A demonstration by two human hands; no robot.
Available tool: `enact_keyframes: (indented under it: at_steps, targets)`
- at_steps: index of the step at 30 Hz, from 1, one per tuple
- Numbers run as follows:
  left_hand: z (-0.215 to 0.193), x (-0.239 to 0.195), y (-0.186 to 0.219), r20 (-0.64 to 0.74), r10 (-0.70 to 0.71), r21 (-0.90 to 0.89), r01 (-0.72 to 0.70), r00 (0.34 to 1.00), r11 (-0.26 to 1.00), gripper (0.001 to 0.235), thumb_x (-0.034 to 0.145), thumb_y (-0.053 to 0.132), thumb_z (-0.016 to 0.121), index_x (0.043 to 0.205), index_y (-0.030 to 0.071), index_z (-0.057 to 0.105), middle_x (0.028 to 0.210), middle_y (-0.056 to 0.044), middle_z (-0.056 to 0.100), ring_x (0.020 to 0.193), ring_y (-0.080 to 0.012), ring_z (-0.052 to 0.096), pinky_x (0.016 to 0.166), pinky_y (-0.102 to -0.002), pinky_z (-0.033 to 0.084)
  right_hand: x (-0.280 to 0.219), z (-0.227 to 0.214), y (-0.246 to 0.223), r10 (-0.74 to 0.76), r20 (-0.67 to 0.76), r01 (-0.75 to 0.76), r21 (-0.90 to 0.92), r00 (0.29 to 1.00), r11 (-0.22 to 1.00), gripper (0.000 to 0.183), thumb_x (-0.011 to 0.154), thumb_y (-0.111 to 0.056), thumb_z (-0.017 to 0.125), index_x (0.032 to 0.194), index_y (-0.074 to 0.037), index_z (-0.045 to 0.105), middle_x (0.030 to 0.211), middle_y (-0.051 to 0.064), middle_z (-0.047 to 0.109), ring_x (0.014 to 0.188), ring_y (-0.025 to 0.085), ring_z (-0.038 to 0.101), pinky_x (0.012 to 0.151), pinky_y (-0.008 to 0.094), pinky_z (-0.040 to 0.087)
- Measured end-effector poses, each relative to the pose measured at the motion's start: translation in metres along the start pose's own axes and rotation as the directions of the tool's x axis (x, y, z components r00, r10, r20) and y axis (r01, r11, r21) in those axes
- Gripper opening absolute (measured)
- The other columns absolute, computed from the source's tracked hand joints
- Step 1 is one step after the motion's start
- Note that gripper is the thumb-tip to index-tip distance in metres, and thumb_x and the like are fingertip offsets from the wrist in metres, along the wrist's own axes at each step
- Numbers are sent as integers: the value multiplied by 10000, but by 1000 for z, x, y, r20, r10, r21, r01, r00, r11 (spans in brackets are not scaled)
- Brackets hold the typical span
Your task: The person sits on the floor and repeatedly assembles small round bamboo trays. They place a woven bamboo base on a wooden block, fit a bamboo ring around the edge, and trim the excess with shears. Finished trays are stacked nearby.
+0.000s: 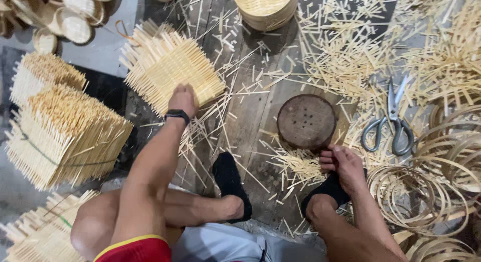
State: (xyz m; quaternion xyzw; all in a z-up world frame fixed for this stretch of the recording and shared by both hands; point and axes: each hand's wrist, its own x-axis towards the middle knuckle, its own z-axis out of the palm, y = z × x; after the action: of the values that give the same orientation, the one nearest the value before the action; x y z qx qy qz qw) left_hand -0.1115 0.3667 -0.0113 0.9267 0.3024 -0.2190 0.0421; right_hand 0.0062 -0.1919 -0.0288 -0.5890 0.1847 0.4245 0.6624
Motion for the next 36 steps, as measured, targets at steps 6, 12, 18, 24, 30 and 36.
enact_keyframes:
  at_steps: [6, 12, 18, 24, 30, 36]
  targets:
    - [-122, -34, 11, -324, -100, -365, -26, 941, 931, 205, 881, 233, 662, 976, 145, 822, 908, -101, 765, 788, -289, 760, 809, -421, 584, -4, 2, -5, -47, -20, 46, -23, 999, 999, 384, 1062, -299, 541, 1237, 38, 596, 1030, 182, 703, 849, 243, 695, 698, 358, 592]
    - [-162, -100, 128, -617, 294, -328, -578, 730, 747, 133, 807, 57, 798, 933, 97, 780, 923, -98, 744, 874, -278, 691, 792, -386, 571, -25, 26, -45, -211, 49, 198, 195, 976, 961, 424, 1089, -351, 565, 1226, 46, 625, 1017, 182, 709, 876, 239, 713, 700, 331, 594]
    - [-64, -168, 281, -560, 688, -135, -870, 462, 474, 310, 848, 82, 660, 1156, 114, 693, 1203, -104, 729, 1133, -275, 656, 988, -458, 494, -18, 37, -89, -175, 77, 153, 236, 981, 960, 376, 949, -270, 652, 1209, 2, 665, 1066, 100, 740, 893, 180, 723, 783, 329, 613]
    - [-40, -153, 272, -336, 546, -561, -629, 768, 538, 540, 763, 253, 866, 1202, 35, 639, 1235, -133, 639, 1182, -299, 596, 1072, -467, 471, 9, 39, -76, -272, -72, 255, -190, 960, 948, 322, 882, -45, 780, 1183, 19, 687, 1072, 76, 754, 876, 118, 692, 781, 279, 579]
    - [-13, -56, 233, 424, 178, -905, 418, 888, 72, 430, 691, 36, 855, 1099, 4, 723, 999, -77, 784, 864, -186, 738, 841, -337, 602, 13, 37, -71, -272, -89, 253, -183, 958, 950, 279, 860, -29, 794, 1124, 21, 720, 1018, 79, 760, 833, 123, 688, 744, 288, 575]
    - [25, -38, 210, 418, 276, -902, 361, 865, 235, 346, 788, 93, 849, 1106, 17, 735, 1013, -71, 777, 847, -145, 725, 794, -296, 590, 22, 25, -56, -285, -83, 268, -174, 955, 948, 289, 853, -64, 806, 1123, 9, 735, 1007, 60, 770, 834, 105, 699, 755, 276, 593]
